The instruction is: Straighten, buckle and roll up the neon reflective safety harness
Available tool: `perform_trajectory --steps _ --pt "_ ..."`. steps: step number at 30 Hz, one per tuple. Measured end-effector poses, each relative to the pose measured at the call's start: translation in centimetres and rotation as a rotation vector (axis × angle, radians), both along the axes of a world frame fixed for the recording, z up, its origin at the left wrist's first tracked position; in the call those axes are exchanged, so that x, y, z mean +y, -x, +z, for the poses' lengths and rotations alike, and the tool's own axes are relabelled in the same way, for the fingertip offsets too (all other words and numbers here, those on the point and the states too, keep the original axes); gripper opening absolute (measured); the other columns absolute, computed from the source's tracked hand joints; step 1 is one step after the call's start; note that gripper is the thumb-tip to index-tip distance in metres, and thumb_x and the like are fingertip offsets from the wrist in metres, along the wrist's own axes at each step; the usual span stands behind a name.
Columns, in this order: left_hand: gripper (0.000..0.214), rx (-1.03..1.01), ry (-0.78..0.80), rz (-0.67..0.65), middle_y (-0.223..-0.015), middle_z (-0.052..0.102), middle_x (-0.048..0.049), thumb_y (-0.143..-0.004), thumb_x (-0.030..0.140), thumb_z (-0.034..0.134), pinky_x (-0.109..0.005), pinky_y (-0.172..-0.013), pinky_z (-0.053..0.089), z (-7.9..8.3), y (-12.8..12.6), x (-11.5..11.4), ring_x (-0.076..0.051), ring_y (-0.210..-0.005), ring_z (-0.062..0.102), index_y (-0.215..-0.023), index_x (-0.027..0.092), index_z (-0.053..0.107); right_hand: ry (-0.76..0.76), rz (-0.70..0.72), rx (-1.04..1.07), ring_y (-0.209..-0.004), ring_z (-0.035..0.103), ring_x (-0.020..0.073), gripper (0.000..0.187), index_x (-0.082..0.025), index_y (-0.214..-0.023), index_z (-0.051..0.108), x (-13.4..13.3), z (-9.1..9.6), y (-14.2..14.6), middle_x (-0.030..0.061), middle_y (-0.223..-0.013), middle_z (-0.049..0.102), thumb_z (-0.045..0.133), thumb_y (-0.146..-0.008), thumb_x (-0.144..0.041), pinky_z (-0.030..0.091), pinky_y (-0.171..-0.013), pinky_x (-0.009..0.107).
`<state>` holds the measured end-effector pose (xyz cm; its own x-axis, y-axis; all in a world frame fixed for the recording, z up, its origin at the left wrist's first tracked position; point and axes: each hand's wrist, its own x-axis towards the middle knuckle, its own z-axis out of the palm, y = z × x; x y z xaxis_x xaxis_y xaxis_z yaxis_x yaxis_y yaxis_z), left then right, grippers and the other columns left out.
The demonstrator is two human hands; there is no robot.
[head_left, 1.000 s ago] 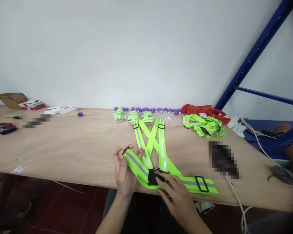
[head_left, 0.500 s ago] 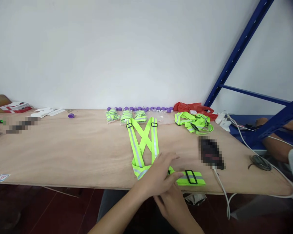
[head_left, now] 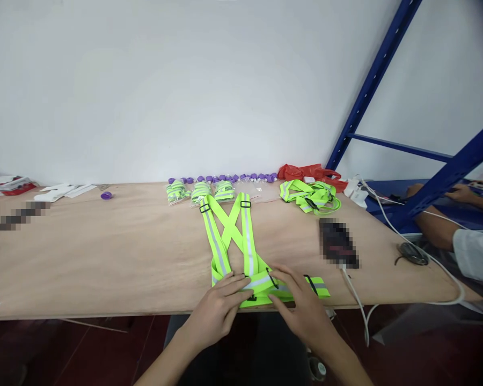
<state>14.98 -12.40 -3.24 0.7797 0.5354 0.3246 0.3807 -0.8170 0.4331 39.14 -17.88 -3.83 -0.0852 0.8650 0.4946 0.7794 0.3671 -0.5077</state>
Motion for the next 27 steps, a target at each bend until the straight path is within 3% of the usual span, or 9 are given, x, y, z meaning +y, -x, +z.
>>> perform_trajectory --steps 3,6,10,14,18,20,24,27 --pt "0.035 -0.010 0.004 -0.018 -0.143 0.060 -0.0087 -0.101 0.015 0.047 -0.044 -0.119 0.038 0.0 0.2 0.1 -0.021 -0.137 0.052 -0.131 0.020 0.064 0.233 0.072 -0.002 -0.125 0.059 0.0281 0.044 -0.025 -0.133 0.057 1.0 0.6 -1.4 0.0113 -0.134 0.063 0.060 -0.089 -0.024 0.051 -0.104 0.047" --pt "0.030 -0.058 0.004 0.000 -0.144 0.058 -0.0107 -0.100 0.016 0.051 -0.043 -0.115 0.044 -0.5 0.1 0.1 -0.023 -0.136 0.053 -0.123 0.021 0.069 0.378 0.140 0.047 -0.124 0.059 0.0282 0.042 -0.025 -0.130 0.062 1.6 1.2 -2.2 0.0102 -0.132 0.065 0.062 -0.088 -0.025 0.050 -0.105 0.046" --pt "0.023 -0.102 -0.002 0.052 -0.138 0.063 -0.0109 -0.101 0.019 0.052 -0.042 -0.108 0.050 -1.0 -0.2 0.2 -0.025 -0.130 0.057 -0.109 0.021 0.073 0.426 0.172 0.054 -0.122 0.059 0.0264 0.041 -0.027 -0.128 0.065 1.7 1.8 -2.6 0.0083 -0.129 0.064 0.067 -0.087 -0.025 0.050 -0.104 0.041" --pt "0.022 -0.064 -0.021 0.049 -0.132 0.066 -0.0082 -0.101 0.016 0.050 -0.040 -0.101 0.054 -0.3 -0.3 0.2 -0.023 -0.123 0.060 -0.105 0.022 0.071 0.451 0.226 -0.071 -0.119 0.059 0.0255 0.048 -0.028 -0.132 0.064 1.3 2.4 -2.6 0.0089 -0.126 0.062 0.068 -0.086 -0.019 0.050 -0.102 0.040" --pt "0.020 -0.004 -0.097 0.041 -0.134 0.065 -0.0077 -0.101 0.015 0.047 -0.048 -0.115 0.042 0.7 -1.4 -0.7 -0.024 -0.129 0.057 -0.104 0.019 0.066 0.436 0.227 -0.175 -0.116 0.059 0.0266 0.050 -0.029 -0.134 0.064 1.2 2.5 -2.3 0.0092 -0.121 0.063 0.070 -0.085 -0.016 0.051 -0.100 0.042" --pt "0.020 0.053 -0.134 0.036 -0.139 0.063 -0.0082 -0.101 0.020 0.048 -0.051 -0.122 0.031 0.8 -2.4 -1.6 -0.025 -0.135 0.052 -0.114 0.018 0.063 0.422 0.227 -0.204 -0.115 0.061 0.0265 0.051 -0.030 -0.134 0.064 1.2 2.4 -2.0 0.0088 -0.120 0.065 0.072 -0.085 -0.016 0.052 -0.098 0.042" --pt "0.055 0.205 -0.210 0.024 -0.151 0.051 -0.0114 -0.101 0.039 0.051 -0.054 -0.120 0.029 0.1 -4.1 -3.0 -0.032 -0.142 0.043 -0.149 0.016 0.040 0.378 0.218 -0.204 -0.114 0.063 0.0259 0.054 -0.031 -0.135 0.063 1.1 2.4 -2.5 0.0079 -0.121 0.067 0.074 -0.084 -0.019 0.054 -0.097 0.041" --pt "0.064 0.282 -0.231 0.044 -0.155 0.045 -0.0119 -0.100 0.046 0.051 -0.057 -0.120 0.025 -0.6 -4.5 -3.5 -0.036 -0.144 0.040 -0.155 0.021 0.032 0.359 0.134 -0.182 -0.126 0.058 0.0297 0.063 -0.030 -0.140 0.059 0.6 2.8 -4.7 0.0096 -0.135 0.064 0.079 -0.080 -0.031 0.049 -0.105 0.047"
